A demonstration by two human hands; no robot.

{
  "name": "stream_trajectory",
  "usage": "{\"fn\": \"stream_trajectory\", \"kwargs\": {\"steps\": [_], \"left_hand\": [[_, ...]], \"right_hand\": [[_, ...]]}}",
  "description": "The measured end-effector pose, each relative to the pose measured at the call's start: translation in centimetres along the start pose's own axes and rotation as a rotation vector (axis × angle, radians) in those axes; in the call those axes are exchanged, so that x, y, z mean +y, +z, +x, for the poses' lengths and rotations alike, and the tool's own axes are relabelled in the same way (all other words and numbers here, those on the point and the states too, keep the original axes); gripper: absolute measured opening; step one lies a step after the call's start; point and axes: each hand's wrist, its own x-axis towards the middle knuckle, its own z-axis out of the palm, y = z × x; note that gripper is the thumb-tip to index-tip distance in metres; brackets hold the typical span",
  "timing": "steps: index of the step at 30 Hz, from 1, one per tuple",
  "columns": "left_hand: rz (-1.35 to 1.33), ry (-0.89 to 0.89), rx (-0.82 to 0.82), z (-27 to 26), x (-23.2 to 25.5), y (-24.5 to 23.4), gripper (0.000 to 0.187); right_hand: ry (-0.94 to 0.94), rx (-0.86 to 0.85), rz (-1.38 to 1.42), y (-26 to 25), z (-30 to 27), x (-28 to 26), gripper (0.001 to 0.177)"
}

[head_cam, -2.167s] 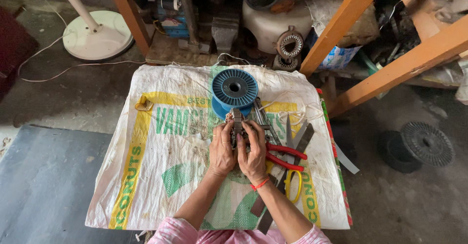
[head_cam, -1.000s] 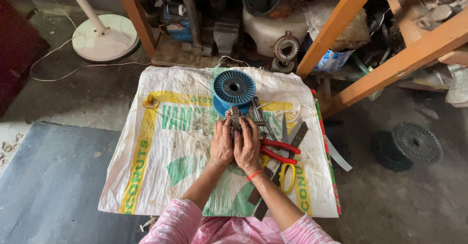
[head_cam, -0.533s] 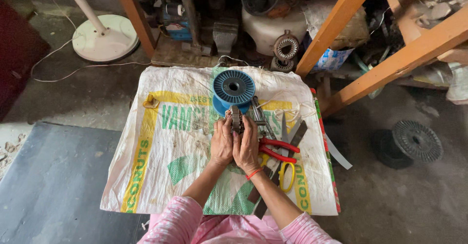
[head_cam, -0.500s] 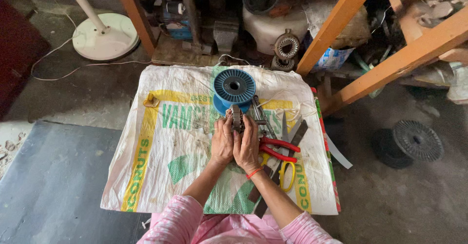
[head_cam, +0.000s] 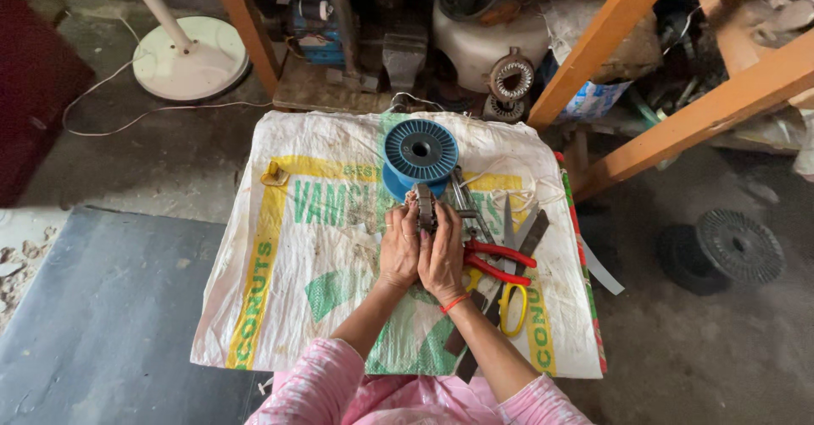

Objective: The person sits on the floor and works on a small electrical motor component, specifically the stator. They repeatedly insert small white rectangular pieces into the slots of the stator using their fingers. The workspace is a white sack on the floor, and tools like pliers and a file are visible nearby.

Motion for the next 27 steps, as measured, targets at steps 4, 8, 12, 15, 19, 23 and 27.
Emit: {"fn": "stream_trajectory", "kwargs": {"steps": [4,8,12,15,19,23,27], "left_hand": [[0.005,0.025,0.002,0.06,0.02,-0.31,0.063],[-0.034,0.03,0.0,0.11,0.14,-0.44,0.062],[-0.029,0.018,-0.006,0.26,0.5,-0.72,0.061],[-0.043,0.039,0.006,0.35,0.7,-1.07,0.062],[-0.04,0.023,-0.018,0.33,0.66,-0.96,0.063],[-0.016,-0.012,-0.027,0.13,0.39,-0.76,0.065],[-0.049,-0.042,-0.03,0.16,0.47,-0.64,0.067]], "right_hand": [[-0.004,0.004,-0.032,0.15,-0.02,-0.31,0.05],[-0.017,0.017,-0.049,0.24,-0.03,-0.08,0.05],[0.011,-0.004,-0.053,0.14,-0.23,0.19,0.051],[0.005,-0.01,-0.046,0.31,-0.29,0.27,0.051],[0.004,-0.004,-0.055,0.37,-0.43,0.46,0.052],[0.028,-0.029,-0.02,0.29,-0.35,0.36,0.053],[-0.002,-0.013,-0.007,0.08,-0.07,0.11,0.053]]}}
